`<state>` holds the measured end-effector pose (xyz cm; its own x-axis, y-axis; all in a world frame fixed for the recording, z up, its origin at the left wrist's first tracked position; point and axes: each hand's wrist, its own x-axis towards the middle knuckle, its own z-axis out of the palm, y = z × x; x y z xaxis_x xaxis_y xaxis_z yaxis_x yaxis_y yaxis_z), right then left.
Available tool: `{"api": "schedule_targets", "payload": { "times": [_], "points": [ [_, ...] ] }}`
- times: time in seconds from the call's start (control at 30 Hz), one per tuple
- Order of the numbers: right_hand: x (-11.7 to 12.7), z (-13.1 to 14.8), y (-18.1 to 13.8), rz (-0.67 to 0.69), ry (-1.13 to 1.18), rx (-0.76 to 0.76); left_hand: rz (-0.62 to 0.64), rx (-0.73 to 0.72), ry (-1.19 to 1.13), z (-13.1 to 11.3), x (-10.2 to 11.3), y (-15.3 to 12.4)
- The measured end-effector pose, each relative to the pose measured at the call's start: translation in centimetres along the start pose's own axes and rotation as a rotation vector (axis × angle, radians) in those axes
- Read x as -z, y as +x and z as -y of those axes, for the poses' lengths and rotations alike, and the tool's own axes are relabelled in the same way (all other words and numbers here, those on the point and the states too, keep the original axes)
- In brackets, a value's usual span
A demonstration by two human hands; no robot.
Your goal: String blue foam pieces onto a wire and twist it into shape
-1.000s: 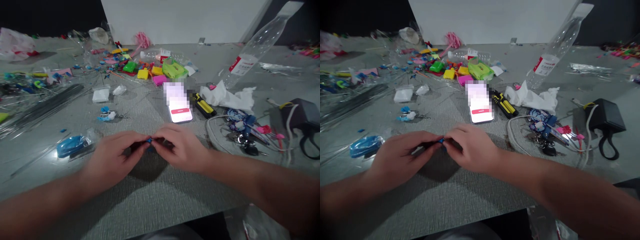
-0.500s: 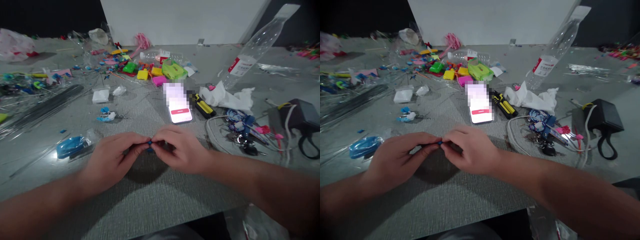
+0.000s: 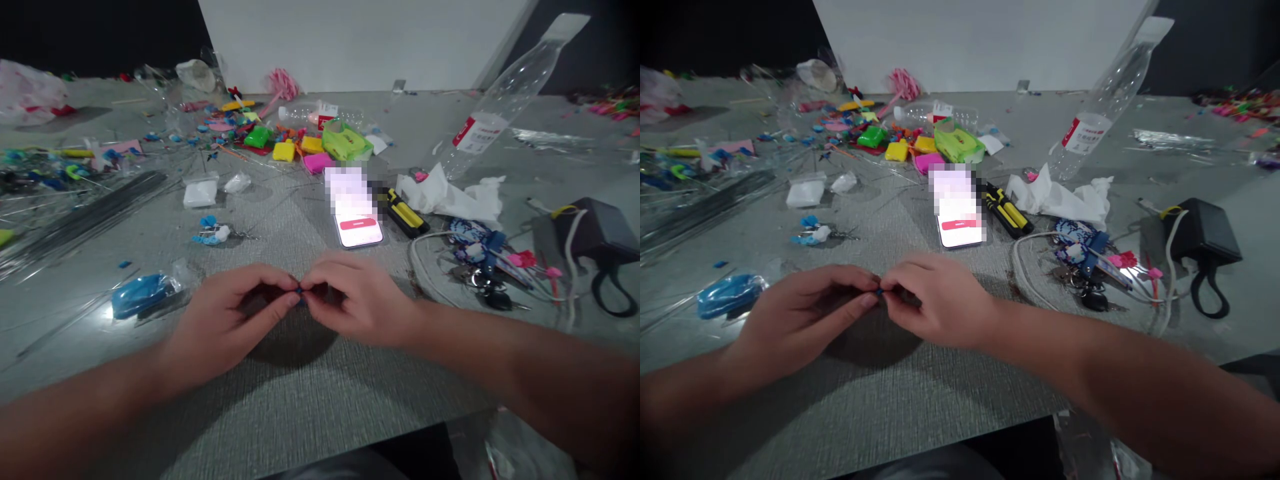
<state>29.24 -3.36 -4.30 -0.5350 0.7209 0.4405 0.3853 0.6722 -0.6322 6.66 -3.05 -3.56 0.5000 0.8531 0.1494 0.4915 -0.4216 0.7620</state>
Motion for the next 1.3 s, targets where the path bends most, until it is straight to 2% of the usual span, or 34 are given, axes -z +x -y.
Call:
{"api": "schedule_targets", "payload": {
  "times": [0.1,0.2,0.3,0.4,0.57,0.7,0.87,1.1,1.2,1.3],
  "points": [
    [0.1,0.1,0.0,0.038,-0.036,0.022,0.046,0.013,-0.047,-0.2,0.1,0.1],
    [0.5,0.3,0.0,0.037,0.041,-0.001,0.067,0.042,-0.074,-0.2,0.2,0.3],
    [1.1,0.6,-0.1,0.027,0.129,-0.052,0.012,0.130,-0.100,0.2,0.3,0.4],
    [1.3,0.8,-0.1,0.043,0.075,-0.083,-0.019,0.190,-0.063,0.6,0.3,0.6],
    [0.8,0.1,0.1,-0.021,0.036,-0.091,-0.060,0.158,0.094,1.2,0.0,0.8],
    [0.7,-0.2,0.3,-0.094,0.008,-0.200,-0.050,0.163,0.141,1.1,0.1,0.8],
    [1.0,-0.2,0.3,-0.061,-0.036,-0.237,-0.028,0.180,0.154,0.9,0.0,0.7],
    [0.5,-0.3,0.1,-0.111,-0.047,-0.297,-0.076,0.172,0.249,1.1,-0.1,0.6],
    [0.7,0.0,0.1,-0.075,-0.102,-0.341,-0.085,0.178,0.281,0.9,0.0,0.6],
    [1.0,0.2,0.2,-0.029,-0.149,-0.343,-0.054,0.121,0.306,0.9,0.0,0.6]
  ]
}}
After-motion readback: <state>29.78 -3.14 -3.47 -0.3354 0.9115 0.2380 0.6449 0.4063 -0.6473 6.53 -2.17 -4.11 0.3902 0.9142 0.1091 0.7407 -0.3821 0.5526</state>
